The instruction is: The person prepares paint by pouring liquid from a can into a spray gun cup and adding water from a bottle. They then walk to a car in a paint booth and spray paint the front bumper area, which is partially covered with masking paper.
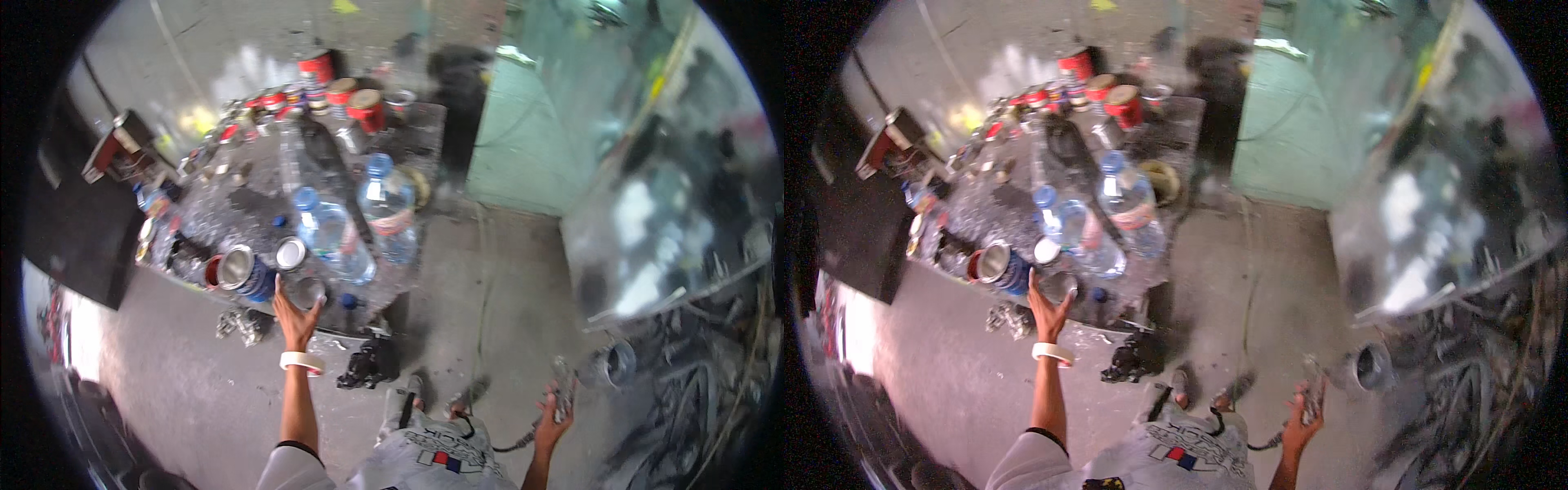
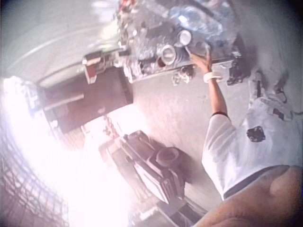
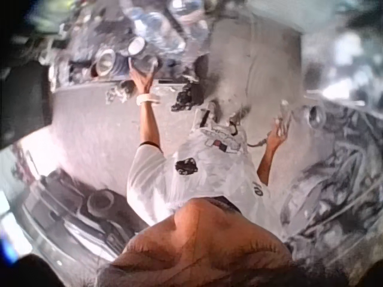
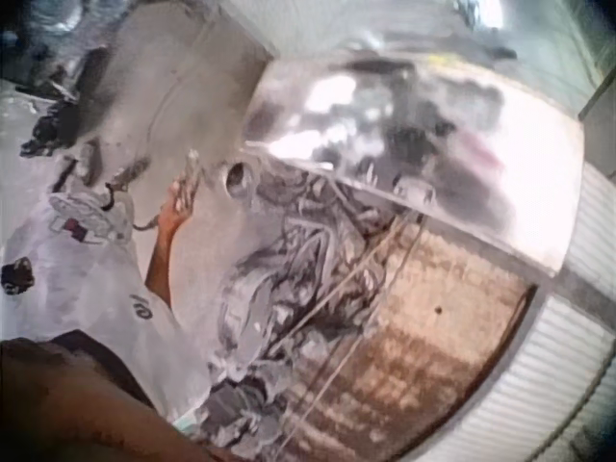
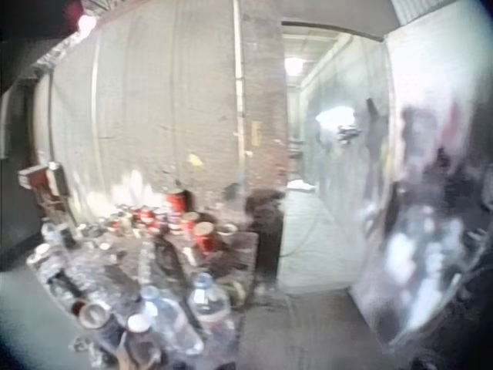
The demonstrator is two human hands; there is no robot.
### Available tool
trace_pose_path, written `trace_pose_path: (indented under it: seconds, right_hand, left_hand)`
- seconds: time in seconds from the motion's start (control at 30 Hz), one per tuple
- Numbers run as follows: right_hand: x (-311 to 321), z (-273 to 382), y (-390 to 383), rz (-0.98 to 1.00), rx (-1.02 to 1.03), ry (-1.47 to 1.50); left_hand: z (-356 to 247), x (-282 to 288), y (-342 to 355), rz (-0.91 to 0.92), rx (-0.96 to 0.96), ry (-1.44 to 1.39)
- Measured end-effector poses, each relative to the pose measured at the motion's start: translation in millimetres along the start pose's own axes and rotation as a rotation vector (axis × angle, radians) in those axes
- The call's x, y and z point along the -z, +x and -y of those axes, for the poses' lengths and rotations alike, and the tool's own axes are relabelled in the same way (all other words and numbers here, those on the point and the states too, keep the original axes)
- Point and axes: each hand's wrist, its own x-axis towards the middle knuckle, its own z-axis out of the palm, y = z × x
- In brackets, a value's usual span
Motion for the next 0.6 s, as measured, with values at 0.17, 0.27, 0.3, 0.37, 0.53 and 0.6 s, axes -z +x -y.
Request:
trace_pose_path:
  seconds: [0.17, 0.27, 0.3, 0.37, 0.53, 0.6]
  right_hand:
    - [10.5, -10.4, 13.1, 0.078, -0.021, 0.106]
    - [13.2, -14.3, 21.1, 0.151, -0.012, 0.215]
    - [23.6, -20.5, 24.5, 0.139, 0.063, 0.129]
    - [36.1, -33.6, 32.9, 0.15, 0.203, -0.024]
    - [53.5, -16.9, 51.7, 0.192, 0.118, 0.025]
    - [61.9, -3.2, 62.2, 0.217, 0.186, -0.025]
  left_hand:
    - [43.4, -34.2, 23.6, 0.365, -0.099, 0.186]
    - [50.1, -14.5, 27.6, 0.208, -0.227, 0.238]
    - [18.2, -16.8, 18.4, 0.367, 0.086, -0.644]
    - [-42.3, 6.1, -1.9, 0.366, 0.232, -0.659]
    - [-168.6, 25.5, -72.8, 0.587, 0.34, -1.01]
    - [-253.7, 3.7, -102.4, 0.536, 0.277, -1.163]
